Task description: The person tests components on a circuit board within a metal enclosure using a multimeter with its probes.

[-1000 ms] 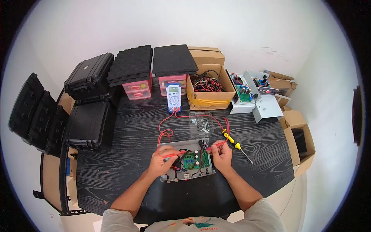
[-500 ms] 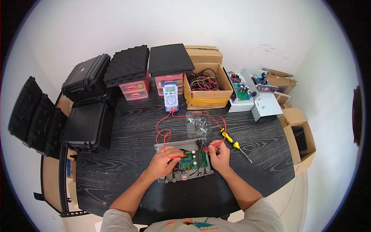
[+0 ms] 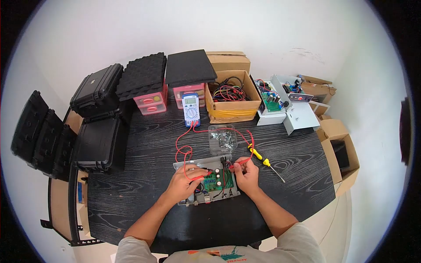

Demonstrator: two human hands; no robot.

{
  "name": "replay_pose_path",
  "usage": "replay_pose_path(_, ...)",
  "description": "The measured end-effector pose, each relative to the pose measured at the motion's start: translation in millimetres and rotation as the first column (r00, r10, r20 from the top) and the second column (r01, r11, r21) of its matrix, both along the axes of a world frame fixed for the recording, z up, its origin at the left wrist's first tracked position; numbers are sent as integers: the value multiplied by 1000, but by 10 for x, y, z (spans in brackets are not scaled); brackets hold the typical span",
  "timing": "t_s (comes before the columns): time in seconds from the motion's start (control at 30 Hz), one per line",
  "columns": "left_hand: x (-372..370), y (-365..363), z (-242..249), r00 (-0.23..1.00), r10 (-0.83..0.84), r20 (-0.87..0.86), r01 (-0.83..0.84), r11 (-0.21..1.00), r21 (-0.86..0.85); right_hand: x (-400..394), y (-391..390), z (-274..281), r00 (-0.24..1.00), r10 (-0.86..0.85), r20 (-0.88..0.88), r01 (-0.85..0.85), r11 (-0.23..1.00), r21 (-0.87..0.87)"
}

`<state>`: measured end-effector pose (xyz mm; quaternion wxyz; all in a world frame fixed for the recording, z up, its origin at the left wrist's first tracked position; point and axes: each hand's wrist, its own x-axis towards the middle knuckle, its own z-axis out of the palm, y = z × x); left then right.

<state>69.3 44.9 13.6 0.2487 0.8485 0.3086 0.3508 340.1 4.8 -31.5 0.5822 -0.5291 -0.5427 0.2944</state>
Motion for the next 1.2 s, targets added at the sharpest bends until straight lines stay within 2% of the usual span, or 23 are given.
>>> replay_pose_path(0.5, -9, -9, -42, 1000, 2, -2, -2, 1000, 8, -9, -12, -36, 991, -20, 130, 9, 996, 86)
replay_pose_path(0.6, -19, -18, -28, 1000, -1, -18, 1, 1000, -11, -10, 7, -57, 990, -9, 140, -5, 995, 99)
replay_pose_path(0.63, -44, -15, -69, 1000, -17, -23, 15, 997, -80, -8, -2, -49, 990, -8, 139, -4, 996, 84)
replay_pose_path(1.07, -40, -8, -43, 999, -33, -39, 31, 998, -51, -2, -28, -2, 972, 4, 234, -30, 994, 109)
replay_pose_path(1.2, -41, -2, -34, 999, -40, -27, 39, 998, -44, -14, -20, -29, 979, 2, 206, -28, 992, 124)
